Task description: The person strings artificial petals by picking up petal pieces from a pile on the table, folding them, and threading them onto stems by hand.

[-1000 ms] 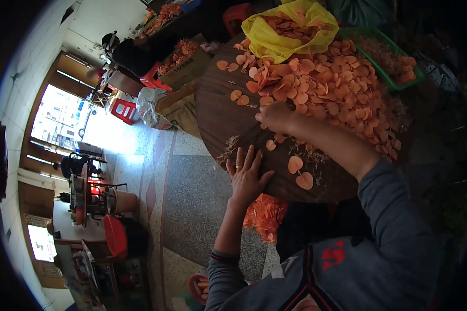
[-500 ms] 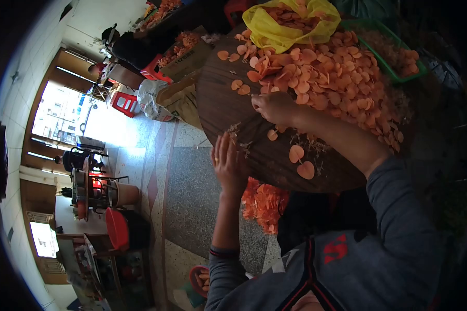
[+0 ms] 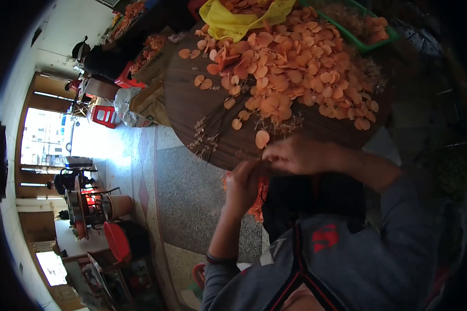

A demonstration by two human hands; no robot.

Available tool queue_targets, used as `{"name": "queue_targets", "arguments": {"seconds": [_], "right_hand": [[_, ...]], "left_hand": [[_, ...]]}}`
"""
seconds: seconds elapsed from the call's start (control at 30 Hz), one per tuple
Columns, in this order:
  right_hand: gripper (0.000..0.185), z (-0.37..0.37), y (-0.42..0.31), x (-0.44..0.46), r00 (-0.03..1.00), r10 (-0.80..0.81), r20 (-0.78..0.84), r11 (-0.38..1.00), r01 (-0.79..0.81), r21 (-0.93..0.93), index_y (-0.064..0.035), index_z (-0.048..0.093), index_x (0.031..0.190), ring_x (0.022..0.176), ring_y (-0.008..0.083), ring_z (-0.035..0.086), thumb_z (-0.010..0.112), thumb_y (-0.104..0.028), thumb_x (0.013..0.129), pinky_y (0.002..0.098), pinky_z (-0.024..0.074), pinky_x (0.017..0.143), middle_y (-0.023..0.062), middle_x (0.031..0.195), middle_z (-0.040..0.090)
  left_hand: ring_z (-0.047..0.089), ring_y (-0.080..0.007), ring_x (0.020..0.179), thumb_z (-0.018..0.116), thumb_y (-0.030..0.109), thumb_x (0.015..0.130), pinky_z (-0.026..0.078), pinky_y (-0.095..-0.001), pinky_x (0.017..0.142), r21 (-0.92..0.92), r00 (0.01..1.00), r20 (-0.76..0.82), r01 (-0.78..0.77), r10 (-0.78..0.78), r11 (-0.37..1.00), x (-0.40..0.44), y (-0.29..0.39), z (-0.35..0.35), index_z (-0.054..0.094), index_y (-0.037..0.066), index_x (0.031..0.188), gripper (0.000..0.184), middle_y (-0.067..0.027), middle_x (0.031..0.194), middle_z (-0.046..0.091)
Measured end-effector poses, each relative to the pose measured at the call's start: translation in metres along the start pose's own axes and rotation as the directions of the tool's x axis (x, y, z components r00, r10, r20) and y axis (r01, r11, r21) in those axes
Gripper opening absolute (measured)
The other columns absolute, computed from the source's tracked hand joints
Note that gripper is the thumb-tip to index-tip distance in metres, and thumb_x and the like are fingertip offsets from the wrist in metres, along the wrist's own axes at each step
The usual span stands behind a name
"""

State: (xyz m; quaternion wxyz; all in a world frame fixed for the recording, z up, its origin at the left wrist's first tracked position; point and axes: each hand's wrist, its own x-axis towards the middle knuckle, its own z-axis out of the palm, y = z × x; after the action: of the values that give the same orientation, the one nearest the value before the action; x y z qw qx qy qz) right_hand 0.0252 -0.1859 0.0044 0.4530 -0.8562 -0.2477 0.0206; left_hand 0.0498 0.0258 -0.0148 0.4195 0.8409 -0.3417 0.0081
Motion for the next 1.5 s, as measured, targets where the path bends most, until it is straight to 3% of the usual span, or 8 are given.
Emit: {"name": "queue_targets", "arguments": {"seconds": [0.07, 0.17, 0.27, 0.37, 0.83, 1.1, 1.23, 1.5], "right_hand": [[0.017, -0.007, 0.003, -0.024, 0.996, 0.068, -0.062, 0.998, -0.068, -0.002, -0.0068, 0.060, 0.099, 0.075, 0.0209, 0.062, 0.060, -0.011, 0.082, 0.0309, 0.0482, 0.066, 0.0084, 0.081, 0.061], [0.017, -0.028, 0.034, -0.044, 0.921, 0.241, -0.306, 0.966, -0.257, -0.013, -0.0047, 0.061, 0.098, 0.075, 0.0182, 0.062, 0.062, -0.009, 0.081, 0.0292, 0.0477, 0.067, 0.0084, 0.083, 0.062], [0.017, -0.058, 0.061, -0.051, 0.821, 0.162, -0.548, 0.930, -0.312, -0.193, -0.0036, 0.061, 0.100, 0.075, 0.0199, 0.061, 0.058, -0.010, 0.084, 0.0302, 0.0481, 0.067, 0.0106, 0.086, 0.062], [0.016, -0.088, 0.061, -0.066, 0.718, 0.283, -0.636, 0.913, -0.405, -0.051, -0.0028, 0.062, 0.098, 0.074, 0.0193, 0.061, 0.057, -0.010, 0.085, 0.0306, 0.0477, 0.066, 0.0104, 0.085, 0.061], [0.023, -0.064, 0.059, -0.097, 0.841, 0.137, -0.524, 0.649, -0.476, -0.594, -0.0088, 0.063, 0.089, 0.074, 0.0192, 0.057, 0.072, -0.021, 0.071, 0.0335, 0.0465, 0.063, 0.0014, 0.079, 0.053], [0.016, -0.064, 0.055, -0.098, 0.784, 0.123, -0.608, 0.722, -0.491, -0.487, -0.0074, 0.062, 0.088, 0.071, 0.0194, 0.058, 0.067, -0.017, 0.075, 0.0318, 0.0470, 0.061, 0.0021, 0.082, 0.054], [0.016, -0.054, 0.057, -0.098, 0.791, 0.044, -0.610, 0.613, -0.503, -0.609, -0.0081, 0.061, 0.089, 0.071, 0.0197, 0.058, 0.066, -0.017, 0.076, 0.0310, 0.0473, 0.060, 0.0021, 0.083, 0.055], [0.014, -0.055, 0.047, -0.099, 0.780, 0.015, -0.625, 0.798, -0.386, -0.463, -0.0056, 0.065, 0.087, 0.073, 0.0186, 0.059, 0.066, -0.003, 0.073, 0.0302, 0.0492, 0.059, 0.0038, 0.089, 0.056]], "left_hand": [[0.057, -0.0158, 0.055, 0.054, -0.001, 0.081, 0.044, -0.0263, 0.051, -0.249, 0.984, 0.083, 0.172, -0.156, 0.953, -0.017, 0.005, 0.011, 0.059, 0.006, 0.099, 0.019, -0.0073, 0.072, 0.059], [0.052, -0.0071, 0.056, 0.054, 0.003, 0.086, 0.040, -0.0200, 0.050, -0.635, 0.880, 0.219, 0.456, -0.421, 0.624, -0.033, 0.016, 0.019, 0.059, 0.002, 0.099, 0.014, -0.0017, 0.070, 0.056], [0.048, -0.0058, 0.055, 0.050, 0.001, 0.089, 0.038, -0.0182, 0.050, -0.672, 0.881, 0.251, 0.457, -0.401, 0.582, -0.028, 0.032, 0.022, 0.058, 0.001, 0.104, 0.018, -0.0007, 0.070, 0.053], [0.050, -0.0053, 0.057, 0.051, 0.002, 0.088, 0.038, -0.0172, 0.050, -0.689, 0.896, 0.254, 0.431, -0.364, 0.583, -0.026, 0.042, 0.028, 0.058, 0.001, 0.104, 0.018, -0.0013, 0.072, 0.055], [0.053, -0.0058, 0.059, 0.053, 0.003, 0.087, 0.037, -0.0169, 0.050, -0.736, 0.877, 0.355, 0.475, -0.322, 0.482, -0.012, 0.057, 0.051, 0.061, 0.002, 0.099, 0.014, -0.0021, 0.075, 0.059], [0.052, -0.0062, 0.056, 0.054, 0.008, 0.088, 0.035, -0.0168, 0.048, -0.777, 0.834, 0.391, 0.526, -0.390, 0.345, -0.013, 0.059, 0.049, 0.061, 0.003, 0.100, 0.015, -0.0012, 0.074, 0.060], [0.052, -0.0060, 0.055, 0.054, 0.009, 0.088, 0.035, -0.0169, 0.048, -0.788, 0.829, 0.410, 0.532, -0.380, 0.311, -0.013, 0.060, 0.054, 0.062, 0.003, 0.100, 0.016, -0.0009, 0.073, 0.059], [0.051, -0.0065, 0.053, 0.053, 0.009, 0.088, 0.034, -0.0165, 0.046, -0.804, 0.810, 0.427, 0.543, -0.402, 0.242, -0.015, 0.059, 0.053, 0.061, 0.004, 0.099, 0.015, -0.0013, 0.072, 0.059]]}}
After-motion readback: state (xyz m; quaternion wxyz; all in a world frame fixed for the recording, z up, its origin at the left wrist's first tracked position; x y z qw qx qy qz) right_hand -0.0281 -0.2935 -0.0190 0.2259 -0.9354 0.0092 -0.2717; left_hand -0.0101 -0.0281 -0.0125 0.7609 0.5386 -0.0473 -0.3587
